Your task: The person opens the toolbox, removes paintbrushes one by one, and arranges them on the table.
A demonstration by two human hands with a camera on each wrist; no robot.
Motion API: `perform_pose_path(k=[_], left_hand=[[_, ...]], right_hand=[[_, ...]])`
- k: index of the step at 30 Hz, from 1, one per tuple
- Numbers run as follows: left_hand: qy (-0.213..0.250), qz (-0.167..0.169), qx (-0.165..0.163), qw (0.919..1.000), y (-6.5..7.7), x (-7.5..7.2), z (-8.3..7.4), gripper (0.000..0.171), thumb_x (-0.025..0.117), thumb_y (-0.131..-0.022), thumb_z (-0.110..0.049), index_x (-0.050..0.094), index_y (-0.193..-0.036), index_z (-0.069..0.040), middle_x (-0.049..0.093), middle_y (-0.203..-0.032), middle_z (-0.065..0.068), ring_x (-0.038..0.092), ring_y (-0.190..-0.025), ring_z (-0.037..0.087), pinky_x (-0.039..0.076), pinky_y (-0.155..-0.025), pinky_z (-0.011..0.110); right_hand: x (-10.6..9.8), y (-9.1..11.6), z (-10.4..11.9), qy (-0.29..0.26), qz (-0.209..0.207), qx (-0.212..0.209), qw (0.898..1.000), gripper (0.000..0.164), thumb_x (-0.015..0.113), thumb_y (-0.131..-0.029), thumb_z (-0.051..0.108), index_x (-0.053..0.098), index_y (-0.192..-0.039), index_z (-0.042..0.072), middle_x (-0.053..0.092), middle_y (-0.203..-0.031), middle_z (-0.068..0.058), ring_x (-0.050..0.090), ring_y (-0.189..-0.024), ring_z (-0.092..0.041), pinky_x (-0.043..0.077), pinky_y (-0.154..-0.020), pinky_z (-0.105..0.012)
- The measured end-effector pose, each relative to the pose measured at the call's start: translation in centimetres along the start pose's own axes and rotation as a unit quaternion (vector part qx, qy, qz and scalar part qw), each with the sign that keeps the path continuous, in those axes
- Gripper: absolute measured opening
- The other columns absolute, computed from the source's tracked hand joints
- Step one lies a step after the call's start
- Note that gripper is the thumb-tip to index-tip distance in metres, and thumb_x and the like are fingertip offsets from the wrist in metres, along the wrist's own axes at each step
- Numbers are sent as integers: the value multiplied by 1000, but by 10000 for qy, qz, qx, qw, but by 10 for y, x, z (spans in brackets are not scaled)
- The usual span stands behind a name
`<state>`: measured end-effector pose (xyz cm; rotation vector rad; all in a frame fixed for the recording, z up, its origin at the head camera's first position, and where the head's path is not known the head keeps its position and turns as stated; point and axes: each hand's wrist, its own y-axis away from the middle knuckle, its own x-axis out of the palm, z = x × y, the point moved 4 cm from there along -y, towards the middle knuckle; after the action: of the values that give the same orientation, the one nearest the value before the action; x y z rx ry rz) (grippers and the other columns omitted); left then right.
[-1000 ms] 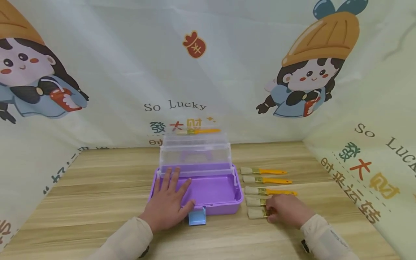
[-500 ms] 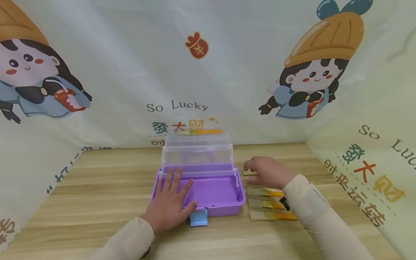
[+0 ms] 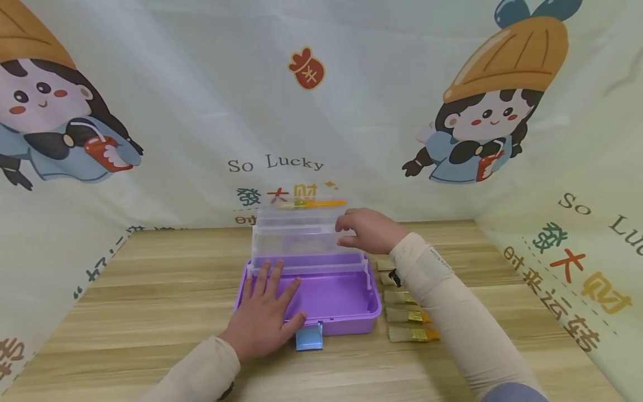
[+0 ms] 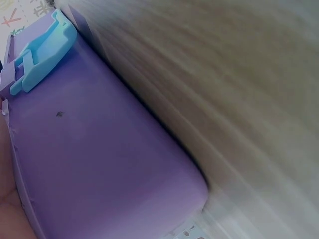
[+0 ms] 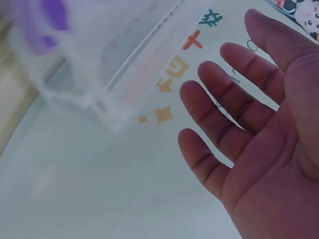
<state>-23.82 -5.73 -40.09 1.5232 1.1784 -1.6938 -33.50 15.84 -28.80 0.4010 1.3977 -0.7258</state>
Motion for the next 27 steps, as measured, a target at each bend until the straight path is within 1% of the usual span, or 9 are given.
perform_pose_path(k=[5, 9, 11, 12, 15, 19, 23, 27], left_hand=[[61, -6, -10, 10000, -2, 1, 1, 71, 36, -98, -62, 43, -152, -18, 11, -163, 23, 3, -148, 44, 9, -112, 69], [61, -8, 17, 10000, -1, 1, 0, 71, 35, -98, -63, 43, -152, -17, 12, -162, 24, 4, -148, 46, 10, -111, 69], [58, -25, 31, 10000, 0, 1, 1, 71, 34, -98, -63, 43, -152, -17, 12, -162, 25, 5, -148, 46, 11, -111, 70], [70, -29, 39, 10000, 0, 1, 1, 71, 34, -98, -63, 43, -152, -17, 12, -162, 25, 5, -148, 46, 10, -111, 70], [16, -42, 42, 10000, 2, 2, 2, 72, 33, -98, -64, 44, -152, -18, 12, -162, 24, 5, -148, 46, 11, -110, 70], [33, -48, -12, 10000, 3, 1, 4, 71, 35, -97, -63, 44, -151, -18, 12, -163, 23, 4, -148, 45, 10, -111, 69], [130, -27, -21, 9999, 2, 0, 2, 71, 35, -97, -63, 44, -152, -18, 10, -163, 23, 2, -149, 44, 9, -112, 69], [30, -18, 9, 10000, 1, -2, 0, 71, 34, -97, -63, 43, -152, -18, 11, -162, 24, 5, -148, 44, 11, -111, 69]], right_hand=[[1, -28, -2, -43, -112, 9, 9999, 27, 68, -95, 21, 70, -116, 4, 67, -113, -9, 63, -107, -27, 48, -94, -43], [3, -49, -11, -141, -167, 98, 9997, 26, 67, -96, 19, 69, -117, 3, 66, -114, -11, 62, -106, -27, 48, -94, -43], [4, -59, -15, -174, -198, 201, 9995, 27, 66, -97, 19, 68, -118, 3, 66, -116, -12, 62, -109, -29, 47, -96, -44], [5, -64, -17, -206, -205, 279, 9992, 27, 65, -97, 19, 68, -118, 2, 66, -117, -12, 61, -111, -29, 46, -97, -44], [6, -76, -22, -323, -268, 495, 9979, 30, 64, -98, 21, 68, -120, 1, 66, -122, -13, 53, -126, -34, 38, -107, -45], [7, -87, -25, -379, -400, 687, 9961, 32, 63, -98, 23, 67, -120, 1, 65, -126, -13, 38, -140, -37, 26, -116, -44], [11, -91, -30, -343, -439, 939, 9940, 34, 63, -98, 24, 67, -122, 1, 62, -130, -13, 40, -138, -36, 27, -115, -44], [17, -96, -33, -384, -442, 1150, 9916, 37, 63, -98, 25, 65, -127, 3, 60, -133, -13, 48, -132, -33, 34, -111, -44]])
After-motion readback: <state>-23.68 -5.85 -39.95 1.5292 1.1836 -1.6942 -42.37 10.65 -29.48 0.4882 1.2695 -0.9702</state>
